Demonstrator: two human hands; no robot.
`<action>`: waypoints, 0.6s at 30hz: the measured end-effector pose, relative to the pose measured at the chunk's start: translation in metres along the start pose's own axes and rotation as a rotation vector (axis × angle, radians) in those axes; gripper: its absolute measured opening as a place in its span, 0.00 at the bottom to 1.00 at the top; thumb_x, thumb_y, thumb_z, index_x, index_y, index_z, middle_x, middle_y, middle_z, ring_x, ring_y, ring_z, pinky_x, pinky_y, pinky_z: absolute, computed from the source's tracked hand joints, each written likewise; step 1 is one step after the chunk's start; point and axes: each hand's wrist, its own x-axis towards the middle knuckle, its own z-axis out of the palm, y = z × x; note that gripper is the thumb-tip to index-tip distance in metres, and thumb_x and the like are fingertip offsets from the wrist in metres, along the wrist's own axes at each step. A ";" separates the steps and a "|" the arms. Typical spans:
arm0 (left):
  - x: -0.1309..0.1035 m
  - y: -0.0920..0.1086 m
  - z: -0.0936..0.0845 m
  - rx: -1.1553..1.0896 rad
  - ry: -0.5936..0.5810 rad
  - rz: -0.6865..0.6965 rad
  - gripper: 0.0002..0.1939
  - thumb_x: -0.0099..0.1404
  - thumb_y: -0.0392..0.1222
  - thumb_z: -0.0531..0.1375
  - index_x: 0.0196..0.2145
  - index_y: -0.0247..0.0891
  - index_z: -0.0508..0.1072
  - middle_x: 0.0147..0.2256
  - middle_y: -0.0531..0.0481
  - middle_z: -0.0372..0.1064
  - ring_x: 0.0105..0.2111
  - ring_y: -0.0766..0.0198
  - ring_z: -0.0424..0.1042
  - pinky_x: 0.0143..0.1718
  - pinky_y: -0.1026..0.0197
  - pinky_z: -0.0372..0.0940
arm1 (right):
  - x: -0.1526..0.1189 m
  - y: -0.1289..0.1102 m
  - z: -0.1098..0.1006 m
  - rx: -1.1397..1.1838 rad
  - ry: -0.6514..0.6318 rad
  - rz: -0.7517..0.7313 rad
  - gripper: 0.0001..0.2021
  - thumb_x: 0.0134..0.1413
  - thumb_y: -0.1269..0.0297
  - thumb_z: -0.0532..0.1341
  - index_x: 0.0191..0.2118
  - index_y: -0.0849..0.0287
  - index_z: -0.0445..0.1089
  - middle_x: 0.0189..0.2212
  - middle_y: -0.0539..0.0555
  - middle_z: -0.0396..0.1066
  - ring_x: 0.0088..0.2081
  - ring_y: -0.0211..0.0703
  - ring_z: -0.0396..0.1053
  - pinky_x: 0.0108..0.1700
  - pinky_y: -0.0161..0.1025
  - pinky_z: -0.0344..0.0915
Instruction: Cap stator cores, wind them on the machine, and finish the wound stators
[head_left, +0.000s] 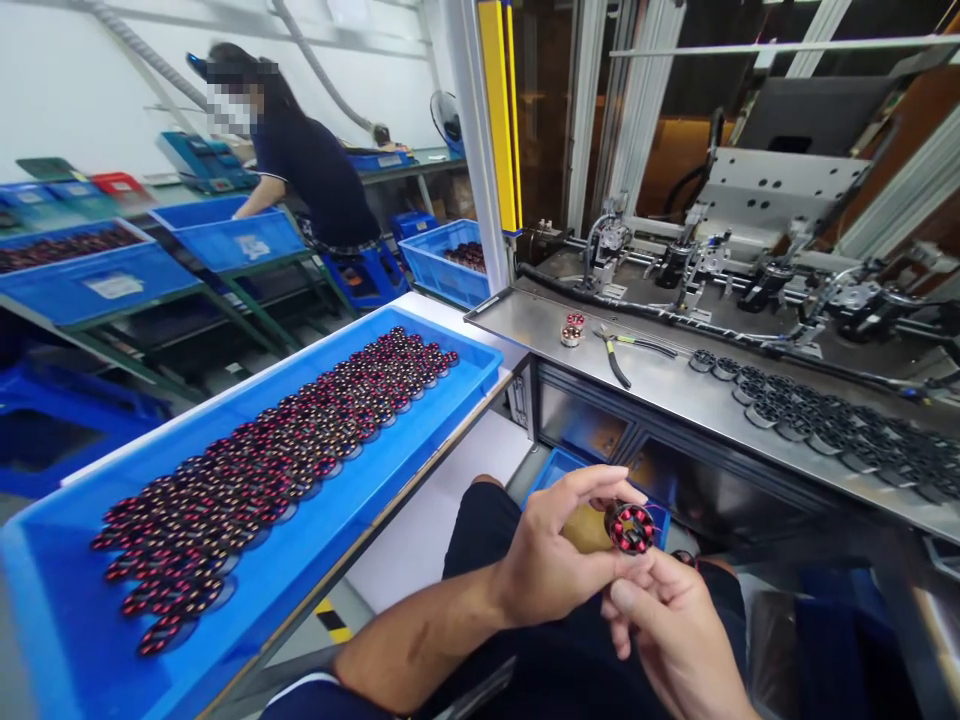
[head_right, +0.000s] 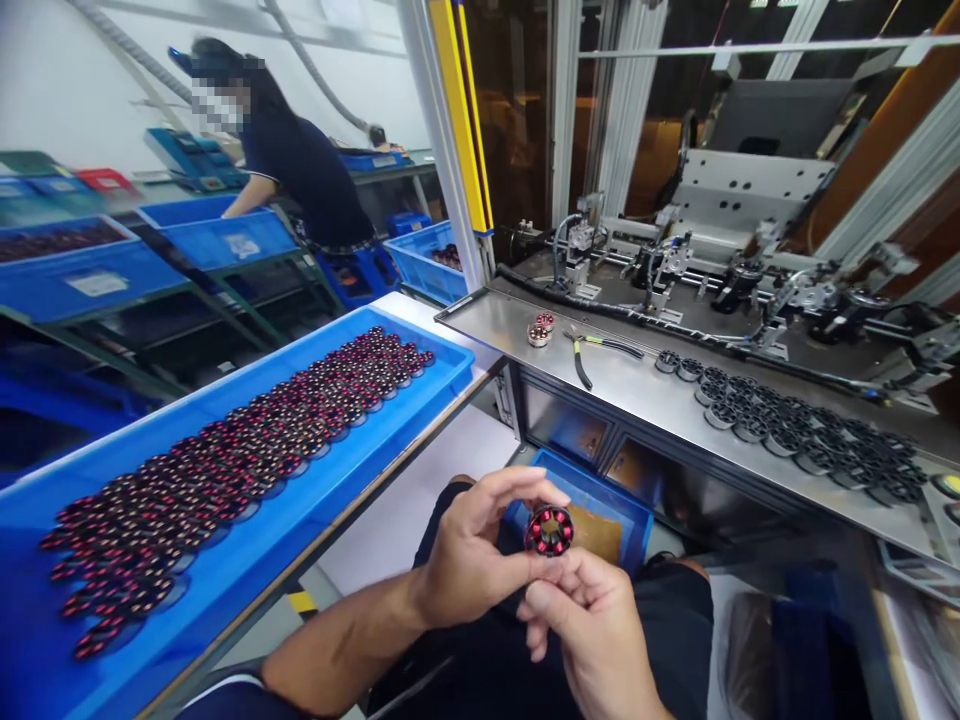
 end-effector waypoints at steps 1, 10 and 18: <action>0.000 -0.001 -0.001 -0.022 -0.008 -0.023 0.36 0.51 0.29 0.72 0.56 0.41 0.67 0.43 0.46 0.79 0.42 0.62 0.78 0.47 0.63 0.72 | -0.004 0.001 -0.001 -0.007 0.011 0.032 0.16 0.43 0.56 0.75 0.28 0.62 0.74 0.18 0.51 0.72 0.16 0.31 0.64 0.17 0.27 0.60; -0.005 -0.008 -0.013 -0.455 -0.212 -0.299 0.34 0.63 0.34 0.65 0.63 0.45 0.58 0.56 0.39 0.71 0.47 0.60 0.76 0.49 0.59 0.70 | -0.015 -0.013 -0.040 -0.214 -0.198 -0.005 0.20 0.44 0.47 0.72 0.37 0.58 0.78 0.22 0.54 0.74 0.21 0.38 0.69 0.25 0.35 0.64; -0.014 -0.010 0.000 -0.403 -0.302 -0.297 0.44 0.54 0.30 0.71 0.63 0.48 0.57 0.51 0.43 0.69 0.42 0.64 0.75 0.43 0.63 0.70 | -0.003 -0.037 -0.027 -0.323 -0.082 -0.014 0.21 0.59 0.50 0.63 0.22 0.60 0.68 0.17 0.49 0.65 0.23 0.36 0.61 0.31 0.35 0.58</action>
